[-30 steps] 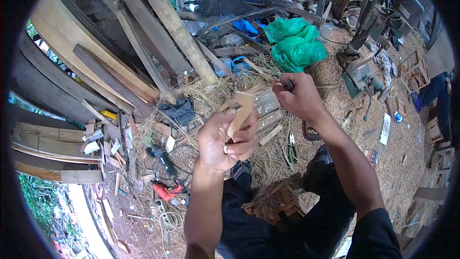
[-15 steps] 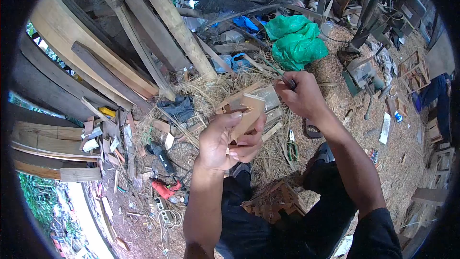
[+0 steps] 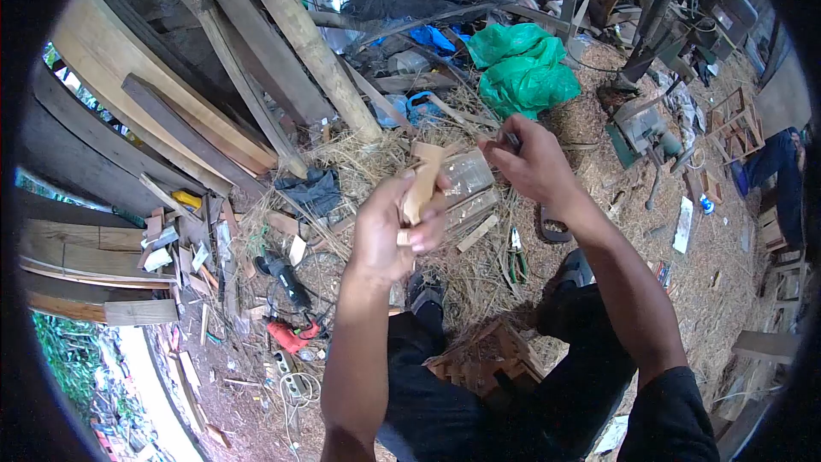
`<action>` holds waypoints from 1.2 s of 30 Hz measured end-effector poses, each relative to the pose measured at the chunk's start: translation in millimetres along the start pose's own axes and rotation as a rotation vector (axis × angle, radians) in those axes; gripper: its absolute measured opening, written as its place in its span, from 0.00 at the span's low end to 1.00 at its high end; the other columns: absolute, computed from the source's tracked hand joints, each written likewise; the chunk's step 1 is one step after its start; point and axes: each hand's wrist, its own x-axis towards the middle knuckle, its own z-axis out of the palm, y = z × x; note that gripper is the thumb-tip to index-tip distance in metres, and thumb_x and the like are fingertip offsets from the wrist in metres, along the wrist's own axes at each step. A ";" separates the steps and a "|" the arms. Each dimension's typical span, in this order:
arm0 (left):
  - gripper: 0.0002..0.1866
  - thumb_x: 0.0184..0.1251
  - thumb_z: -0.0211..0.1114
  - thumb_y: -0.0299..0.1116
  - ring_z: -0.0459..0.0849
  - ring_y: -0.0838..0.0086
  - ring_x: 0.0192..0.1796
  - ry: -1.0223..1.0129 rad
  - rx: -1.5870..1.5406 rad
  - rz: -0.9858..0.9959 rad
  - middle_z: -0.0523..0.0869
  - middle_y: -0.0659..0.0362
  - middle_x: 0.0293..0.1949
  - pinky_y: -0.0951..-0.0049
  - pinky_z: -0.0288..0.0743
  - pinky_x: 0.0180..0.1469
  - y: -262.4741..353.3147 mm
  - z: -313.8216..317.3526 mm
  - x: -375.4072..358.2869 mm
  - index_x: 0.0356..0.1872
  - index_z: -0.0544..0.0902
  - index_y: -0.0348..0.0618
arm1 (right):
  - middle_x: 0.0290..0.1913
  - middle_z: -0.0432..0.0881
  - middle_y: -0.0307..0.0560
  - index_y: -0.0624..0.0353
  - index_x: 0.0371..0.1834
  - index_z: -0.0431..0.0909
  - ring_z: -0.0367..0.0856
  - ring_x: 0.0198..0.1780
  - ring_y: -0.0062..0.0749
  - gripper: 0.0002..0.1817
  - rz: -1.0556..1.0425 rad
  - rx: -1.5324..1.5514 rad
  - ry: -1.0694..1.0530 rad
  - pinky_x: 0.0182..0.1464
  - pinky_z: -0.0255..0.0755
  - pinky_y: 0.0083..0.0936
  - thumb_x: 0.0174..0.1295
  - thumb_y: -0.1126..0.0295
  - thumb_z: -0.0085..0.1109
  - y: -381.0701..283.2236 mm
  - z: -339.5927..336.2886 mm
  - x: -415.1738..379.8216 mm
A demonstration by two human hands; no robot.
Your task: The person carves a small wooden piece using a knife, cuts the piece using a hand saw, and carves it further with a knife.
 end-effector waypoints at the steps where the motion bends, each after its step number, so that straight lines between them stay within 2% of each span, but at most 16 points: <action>1: 0.19 0.72 0.46 0.43 0.64 0.84 0.17 0.072 0.077 -0.011 0.68 0.65 0.23 0.81 0.56 0.16 -2.9 -8.2 8.5 0.45 0.73 0.34 | 0.26 0.80 0.62 0.68 0.37 0.79 0.80 0.28 0.39 0.16 0.005 0.014 0.001 0.33 0.72 0.36 0.54 0.65 0.65 6.9 0.9 1.5; 3: 0.18 0.73 0.46 0.42 0.66 0.83 0.18 0.215 0.228 -0.045 0.69 0.64 0.24 0.81 0.57 0.18 -11.6 -24.6 28.2 0.45 0.73 0.34 | 0.30 0.81 0.64 0.68 0.40 0.78 0.83 0.33 0.42 0.17 0.026 0.038 0.004 0.37 0.74 0.36 0.54 0.65 0.66 31.0 2.9 3.8; 4: 0.17 0.75 0.46 0.40 0.68 0.81 0.20 0.250 0.326 -0.054 0.72 0.63 0.25 0.80 0.62 0.21 -19.1 -37.1 42.4 0.44 0.75 0.36 | 0.20 0.74 0.44 0.65 0.31 0.76 0.67 0.24 0.24 0.18 -0.079 -0.017 0.005 0.28 0.65 0.27 0.60 0.59 0.67 56.2 7.0 8.4; 7: 0.20 0.76 0.48 0.47 0.70 0.81 0.19 0.374 0.676 -0.045 0.76 0.65 0.24 0.78 0.64 0.23 -61.3 -67.2 87.5 0.41 0.79 0.39 | 0.22 0.77 0.56 0.65 0.33 0.78 0.75 0.24 0.41 0.18 0.031 -0.244 -0.125 0.30 0.69 0.35 0.62 0.58 0.63 92.8 2.2 13.7; 10: 0.24 0.78 0.44 0.48 0.76 0.77 0.21 0.358 1.004 -0.055 0.80 0.61 0.23 0.74 0.69 0.26 -141.0 -130.9 129.3 0.38 0.80 0.38 | 0.27 0.79 0.66 0.65 0.32 0.78 0.79 0.32 0.59 0.17 0.224 -0.294 -0.056 0.36 0.72 0.45 0.62 0.59 0.60 155.2 15.4 7.9; 11: 0.25 0.78 0.43 0.48 0.81 0.72 0.24 0.344 1.016 0.022 0.83 0.56 0.23 0.69 0.73 0.29 -172.5 -138.6 135.9 0.38 0.81 0.36 | 0.28 0.79 0.66 0.65 0.33 0.78 0.80 0.34 0.61 0.16 0.249 -0.318 -0.015 0.38 0.72 0.47 0.62 0.60 0.59 175.1 19.0 2.2; 12: 0.24 0.78 0.44 0.47 0.82 0.69 0.24 0.324 0.996 -0.094 0.84 0.54 0.24 0.66 0.75 0.33 -185.2 -118.0 127.3 0.40 0.80 0.35 | 0.29 0.80 0.67 0.65 0.34 0.78 0.80 0.36 0.63 0.15 0.277 -0.341 0.027 0.39 0.72 0.49 0.62 0.61 0.58 193.5 25.5 -9.5; 15: 0.18 0.75 0.48 0.40 0.82 0.68 0.24 0.260 1.057 -0.107 0.86 0.52 0.28 0.66 0.76 0.34 -261.9 -128.7 132.8 0.45 0.79 0.34 | 0.34 0.81 0.69 0.65 0.38 0.77 0.80 0.39 0.67 0.14 0.348 -0.402 0.042 0.43 0.73 0.54 0.63 0.63 0.55 265.0 55.8 -63.5; 19: 0.15 0.74 0.51 0.38 0.85 0.65 0.28 0.410 0.835 -0.195 0.87 0.52 0.28 0.64 0.77 0.36 -333.2 -155.2 137.8 0.48 0.78 0.37 | 0.44 0.79 0.73 0.64 0.45 0.76 0.78 0.44 0.70 0.14 0.537 -0.412 -0.062 0.47 0.73 0.54 0.61 0.67 0.55 338.5 82.8 -126.2; 21: 0.14 0.72 0.54 0.37 0.86 0.63 0.30 0.377 1.077 -0.207 0.87 0.52 0.31 0.63 0.78 0.36 -359.8 -184.1 130.9 0.49 0.79 0.38 | 0.41 0.81 0.70 0.65 0.45 0.76 0.79 0.44 0.67 0.14 0.566 -0.404 -0.088 0.47 0.73 0.52 0.59 0.68 0.57 359.5 87.2 -148.6; 24: 0.13 0.71 0.57 0.35 0.86 0.61 0.34 0.412 1.351 -0.008 0.87 0.50 0.36 0.63 0.78 0.39 -382.3 -211.7 125.3 0.48 0.79 0.38 | 0.38 0.82 0.67 0.65 0.46 0.77 0.81 0.43 0.64 0.15 0.554 -0.275 -0.032 0.47 0.74 0.50 0.58 0.68 0.60 374.0 95.6 -166.0; 27: 0.13 0.69 0.58 0.33 0.86 0.61 0.40 0.478 1.159 -0.177 0.86 0.49 0.40 0.64 0.77 0.43 -393.6 -231.3 135.1 0.49 0.78 0.37 | 0.37 0.83 0.65 0.66 0.47 0.77 0.82 0.43 0.61 0.17 0.593 -0.259 0.069 0.47 0.74 0.48 0.58 0.66 0.61 374.9 110.5 -166.1; 30: 0.12 0.70 0.57 0.31 0.85 0.68 0.36 0.468 0.986 -0.127 0.85 0.51 0.37 0.67 0.77 0.41 -411.3 -245.2 144.9 0.48 0.78 0.35 | 0.38 0.84 0.65 0.66 0.45 0.79 0.83 0.43 0.60 0.15 0.677 -0.231 0.096 0.47 0.75 0.46 0.59 0.66 0.61 360.3 126.3 -156.3; 32: 0.11 0.72 0.55 0.31 0.83 0.72 0.30 0.514 0.813 -0.126 0.85 0.54 0.34 0.70 0.77 0.36 -404.0 -227.9 154.6 0.47 0.78 0.34 | 0.37 0.84 0.66 0.68 0.42 0.81 0.83 0.42 0.60 0.14 0.686 -0.225 0.112 0.47 0.75 0.46 0.60 0.67 0.60 362.0 139.9 -149.2; 35: 0.12 0.73 0.54 0.32 0.84 0.74 0.32 0.569 0.815 -0.264 0.85 0.55 0.35 0.73 0.77 0.36 -399.2 -217.9 157.6 0.48 0.78 0.33 | 0.37 0.83 0.67 0.69 0.42 0.80 0.83 0.42 0.61 0.14 0.715 -0.196 0.107 0.47 0.75 0.47 0.60 0.67 0.59 365.4 150.2 -146.8; 36: 0.12 0.73 0.55 0.32 0.84 0.74 0.32 0.558 0.836 -0.238 0.85 0.55 0.35 0.73 0.77 0.36 -399.9 -220.1 157.0 0.48 0.78 0.33 | 0.38 0.82 0.68 0.69 0.42 0.79 0.81 0.42 0.62 0.13 0.659 -0.205 0.146 0.47 0.74 0.47 0.60 0.68 0.59 366.7 151.7 -147.6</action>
